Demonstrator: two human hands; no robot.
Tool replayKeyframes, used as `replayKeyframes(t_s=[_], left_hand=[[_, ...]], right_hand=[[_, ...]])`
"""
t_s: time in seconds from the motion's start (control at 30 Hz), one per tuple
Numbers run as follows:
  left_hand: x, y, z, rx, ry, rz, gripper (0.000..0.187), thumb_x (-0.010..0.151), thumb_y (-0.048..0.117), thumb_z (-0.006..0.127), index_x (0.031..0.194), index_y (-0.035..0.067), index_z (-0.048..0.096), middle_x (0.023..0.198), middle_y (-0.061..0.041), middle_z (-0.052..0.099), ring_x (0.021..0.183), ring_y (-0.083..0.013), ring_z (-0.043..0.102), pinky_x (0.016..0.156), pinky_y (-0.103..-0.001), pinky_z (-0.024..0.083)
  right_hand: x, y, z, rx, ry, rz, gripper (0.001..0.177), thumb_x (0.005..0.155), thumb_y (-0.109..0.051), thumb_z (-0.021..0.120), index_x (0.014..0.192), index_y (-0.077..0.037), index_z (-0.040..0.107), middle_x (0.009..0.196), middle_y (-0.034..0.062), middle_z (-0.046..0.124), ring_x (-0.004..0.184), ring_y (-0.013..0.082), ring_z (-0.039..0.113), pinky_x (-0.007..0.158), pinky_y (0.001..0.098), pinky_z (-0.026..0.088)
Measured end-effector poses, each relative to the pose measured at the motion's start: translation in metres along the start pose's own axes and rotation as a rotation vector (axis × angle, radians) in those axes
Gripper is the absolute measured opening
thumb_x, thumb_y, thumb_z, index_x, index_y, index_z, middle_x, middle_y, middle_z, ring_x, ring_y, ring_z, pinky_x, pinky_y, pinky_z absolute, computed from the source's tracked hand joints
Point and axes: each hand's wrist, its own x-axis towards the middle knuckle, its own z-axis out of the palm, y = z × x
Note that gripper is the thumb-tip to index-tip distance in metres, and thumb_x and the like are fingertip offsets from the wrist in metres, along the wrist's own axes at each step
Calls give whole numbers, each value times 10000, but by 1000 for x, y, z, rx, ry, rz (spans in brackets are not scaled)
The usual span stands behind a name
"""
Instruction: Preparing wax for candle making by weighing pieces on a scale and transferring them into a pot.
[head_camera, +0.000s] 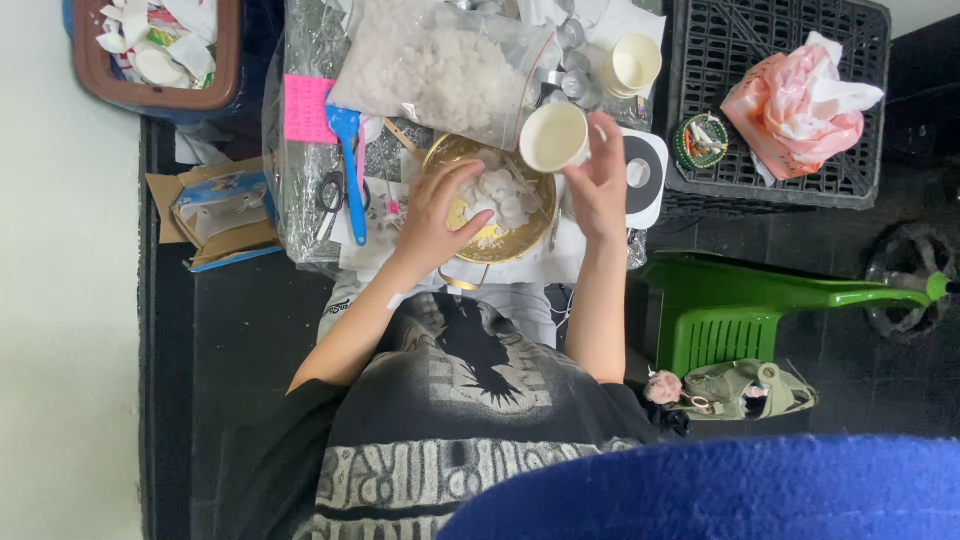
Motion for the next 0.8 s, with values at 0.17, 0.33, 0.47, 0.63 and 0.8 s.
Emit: replayKeyframes(t_s=[0.17, 0.33, 0.47, 0.63, 0.8], left_hand=[[8, 17, 11, -26, -10, 54, 703, 864, 317, 870, 1436, 117, 513, 1441, -75, 581, 1331, -261, 568, 1107, -444, 391], [14, 32, 7, -169, 14, 92, 694, 859, 256, 868, 1445, 106, 528, 1462, -54, 582, 1364, -262, 570, 1146, -416, 399], [16, 35, 1, -145, -32, 139, 632, 864, 230, 877, 1416, 109, 595, 1460, -46, 593, 1343, -243, 579, 1149, -387, 414], [11, 35, -6, -76, -31, 135, 595, 876, 233, 851, 1397, 86, 603, 1443, -67, 590, 1320, -252, 571, 1113, -392, 393], [2, 29, -11, -45, -6, 61, 487, 899, 204, 826, 1341, 121, 640, 1419, -30, 620, 1321, -235, 587, 1136, -394, 397]], right_hand=[[-40, -7, 31, 474, -69, 165, 876, 847, -48, 852, 1564, -139, 358, 1587, 132, 465, 1475, 291, 482, 1232, 461, 426], [-53, -17, 24, 383, -144, 125, 915, 829, -64, 872, 1589, -120, 366, 1625, 121, 457, 1517, 267, 457, 1273, 421, 393], [-43, -54, 13, -297, -266, 79, 920, 801, -74, 889, 1577, -68, 396, 1573, 120, 465, 1495, 242, 451, 1256, 408, 384], [19, -66, -47, -902, -52, -92, 878, 826, -128, 921, 1536, -31, 413, 1515, 155, 519, 1414, 288, 542, 1175, 388, 461], [102, -39, -100, -1166, 123, -209, 777, 857, -145, 955, 1485, -81, 502, 1430, 149, 637, 1371, 333, 614, 1172, 421, 477]])
